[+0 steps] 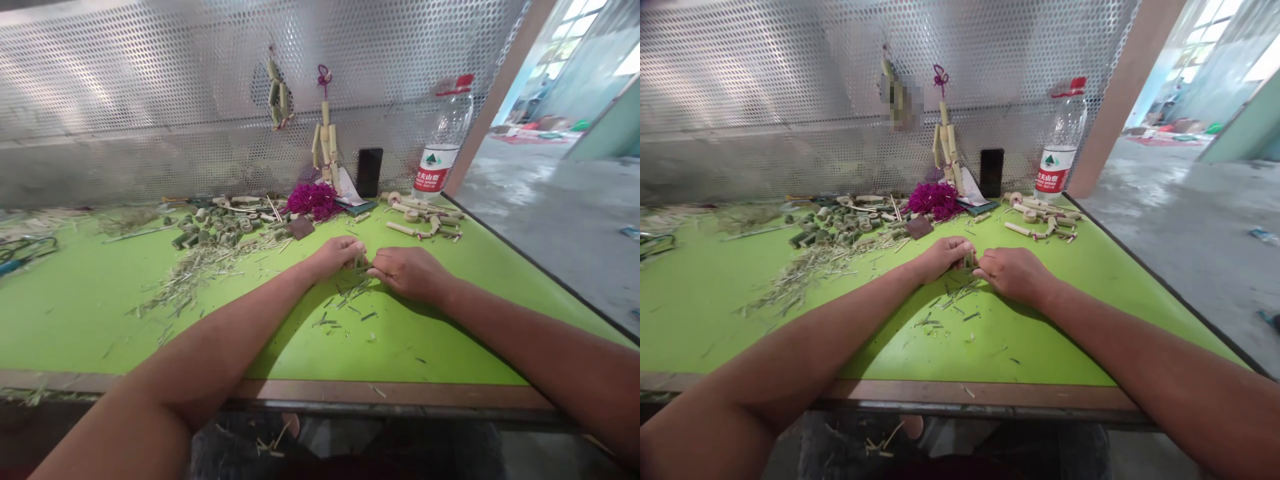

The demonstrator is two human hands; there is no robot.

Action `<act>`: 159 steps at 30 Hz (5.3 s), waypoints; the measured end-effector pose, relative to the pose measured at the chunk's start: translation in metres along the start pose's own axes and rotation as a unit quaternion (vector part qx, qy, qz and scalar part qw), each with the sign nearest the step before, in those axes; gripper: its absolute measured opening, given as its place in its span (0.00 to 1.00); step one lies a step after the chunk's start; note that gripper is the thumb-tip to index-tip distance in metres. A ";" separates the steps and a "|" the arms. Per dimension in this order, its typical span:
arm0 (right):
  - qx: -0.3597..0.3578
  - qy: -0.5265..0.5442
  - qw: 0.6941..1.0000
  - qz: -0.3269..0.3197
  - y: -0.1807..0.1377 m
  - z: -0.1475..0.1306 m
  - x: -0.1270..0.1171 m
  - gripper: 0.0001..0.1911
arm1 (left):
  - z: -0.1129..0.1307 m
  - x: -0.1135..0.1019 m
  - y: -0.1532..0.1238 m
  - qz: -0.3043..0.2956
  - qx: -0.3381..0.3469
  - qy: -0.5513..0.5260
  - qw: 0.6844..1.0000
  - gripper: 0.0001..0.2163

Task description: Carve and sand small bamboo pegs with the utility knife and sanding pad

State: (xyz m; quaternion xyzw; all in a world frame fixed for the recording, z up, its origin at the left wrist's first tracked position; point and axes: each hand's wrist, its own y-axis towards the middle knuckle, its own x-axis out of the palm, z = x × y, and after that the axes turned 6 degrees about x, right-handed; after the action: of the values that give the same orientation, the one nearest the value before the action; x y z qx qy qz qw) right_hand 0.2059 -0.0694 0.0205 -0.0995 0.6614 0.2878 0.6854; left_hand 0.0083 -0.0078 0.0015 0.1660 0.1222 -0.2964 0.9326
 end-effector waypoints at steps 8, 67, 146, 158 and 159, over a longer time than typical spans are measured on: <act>0.089 -0.002 0.996 0.011 0.004 -0.007 -0.002 0.22 | -0.007 -0.002 0.003 0.017 -0.039 -0.005 0.999 0.22; 0.064 -0.019 0.997 0.026 -0.002 -0.005 -0.002 0.21 | 0.002 0.002 -0.004 -0.003 0.005 0.007 1.000 0.21; 0.108 -0.009 0.994 0.034 0.000 -0.001 0.000 0.23 | -0.006 -0.002 0.008 -0.025 -0.028 -0.040 0.998 0.17; 0.094 -0.013 0.995 -0.004 0.003 0.000 0.000 0.24 | -0.010 -0.004 0.009 -0.021 -0.042 -0.003 0.999 0.22; 0.084 -0.016 0.996 -0.020 0.003 -0.001 0.001 0.24 | -0.009 -0.004 0.009 -0.023 -0.038 -0.012 0.999 0.21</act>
State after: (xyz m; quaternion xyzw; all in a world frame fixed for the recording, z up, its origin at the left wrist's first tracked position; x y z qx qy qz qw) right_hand 0.2034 -0.0673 0.0205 -0.0502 0.6703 0.2186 0.7074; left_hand 0.0092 0.0044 -0.0034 0.1238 0.1256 -0.3154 0.9324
